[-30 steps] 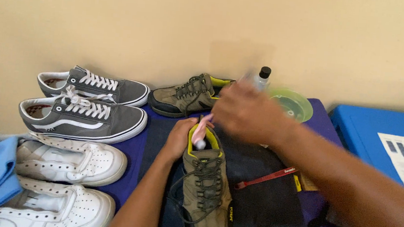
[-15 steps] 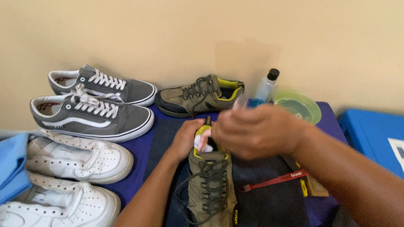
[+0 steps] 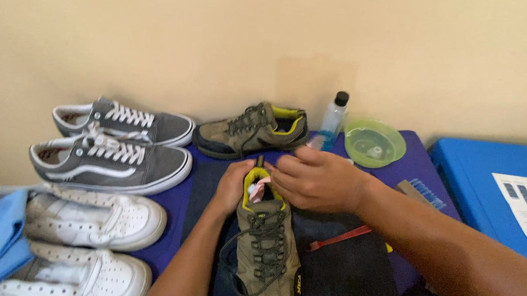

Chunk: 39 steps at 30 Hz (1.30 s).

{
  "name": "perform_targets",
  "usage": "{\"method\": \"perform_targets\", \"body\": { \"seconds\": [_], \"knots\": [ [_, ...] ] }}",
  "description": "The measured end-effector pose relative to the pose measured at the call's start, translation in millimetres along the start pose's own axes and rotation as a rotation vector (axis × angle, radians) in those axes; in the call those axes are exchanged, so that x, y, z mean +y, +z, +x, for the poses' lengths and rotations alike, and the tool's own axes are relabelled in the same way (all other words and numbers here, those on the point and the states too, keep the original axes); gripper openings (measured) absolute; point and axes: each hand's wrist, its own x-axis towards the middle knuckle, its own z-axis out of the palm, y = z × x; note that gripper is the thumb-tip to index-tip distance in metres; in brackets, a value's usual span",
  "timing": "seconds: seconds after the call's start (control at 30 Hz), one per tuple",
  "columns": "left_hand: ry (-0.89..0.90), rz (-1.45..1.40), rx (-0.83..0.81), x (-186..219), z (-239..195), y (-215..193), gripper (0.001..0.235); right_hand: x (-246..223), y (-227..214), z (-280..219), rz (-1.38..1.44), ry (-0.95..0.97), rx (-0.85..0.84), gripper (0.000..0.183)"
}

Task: The person cleans the interior of a hiking boot using a pink toothbrush. They repeatedly dip the brush into a bowl of water and scrub the inside lining and collar of the shoe. Other shoes and cleaning tools are visible on the table.

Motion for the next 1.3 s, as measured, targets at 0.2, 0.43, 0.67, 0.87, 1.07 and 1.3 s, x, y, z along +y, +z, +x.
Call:
{"method": "perform_targets", "body": {
  "seconds": [0.2, 0.43, 0.67, 0.87, 1.07, 1.3],
  "knots": [
    [0.060, 0.306, 0.161, 145.0, -54.0, 96.3, 0.036, -26.3, 5.8, 9.8, -0.008, 0.165, -0.308, 0.010],
    [0.054, 0.303, 0.170, 105.5, -48.7, 67.2, 0.038, -21.6, 0.7, 38.0, -0.035, 0.143, -0.436, 0.002],
    [-0.013, 0.295, 0.209, 102.5, -53.3, 67.7, 0.028, -41.2, 9.3, 32.1, -0.047, 0.303, -0.437, 0.007],
    [0.026, 0.183, 0.144, 102.4, -49.8, 67.3, 0.032, -32.6, -4.1, 25.3, -0.001, 0.270, -0.414, 0.005],
    [0.029, 0.139, 0.067, 131.8, -51.3, 87.2, 0.045, 29.3, -74.1, -35.8, 0.164, 0.910, -0.811, 0.025],
    [-0.024, 0.199, -0.001, 154.3, -59.9, 98.4, 0.052, 36.4, -23.7, -190.0, 0.075, 1.585, -1.018, 0.060]
  ]
}}
